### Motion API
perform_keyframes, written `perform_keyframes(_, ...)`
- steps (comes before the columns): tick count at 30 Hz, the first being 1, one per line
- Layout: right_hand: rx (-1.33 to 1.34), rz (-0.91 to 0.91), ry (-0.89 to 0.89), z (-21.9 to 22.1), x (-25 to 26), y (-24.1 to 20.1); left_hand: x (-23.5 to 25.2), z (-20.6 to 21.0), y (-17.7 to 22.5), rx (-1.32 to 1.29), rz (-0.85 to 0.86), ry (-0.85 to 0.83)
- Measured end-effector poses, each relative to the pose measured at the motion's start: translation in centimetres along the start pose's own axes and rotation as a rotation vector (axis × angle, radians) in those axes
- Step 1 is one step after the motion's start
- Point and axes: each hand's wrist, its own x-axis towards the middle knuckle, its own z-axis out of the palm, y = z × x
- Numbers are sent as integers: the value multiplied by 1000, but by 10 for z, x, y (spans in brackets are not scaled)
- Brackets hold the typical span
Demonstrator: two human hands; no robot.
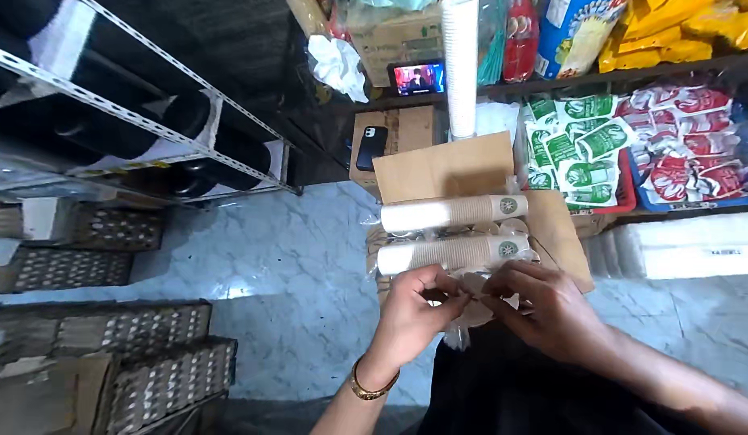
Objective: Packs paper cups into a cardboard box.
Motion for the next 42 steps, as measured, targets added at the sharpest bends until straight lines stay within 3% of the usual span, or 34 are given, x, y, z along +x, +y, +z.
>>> perform_keyframes(7, 218, 35, -118, 5, 9, 12, -13, 0, 11, 375, 42, 23)
perform_keyframes(12, 299, 35, -195, 13, 16, 15, -27, 20, 18, 890, 273, 252)
perform_keyframes(16, 300, 29, -176, 15, 20, 14, -30, 33, 7, 984, 449, 410)
perform_keyframes(21, 296, 56, -169, 19, 23, 10, -28, 31, -1, 904, 473, 439)
perform_keyframes(29, 619, 182, -172, 19, 28, 15, -17, 32, -36, 365, 533, 495)
perform_keyframes(33, 612, 230, -121, 24, 25, 14, -16, 35, -39, 272, 522, 489)
perform_keyframes(42, 473, 186, 11, 32, 15, 12, -17, 27, -34, -9, 280, 398)
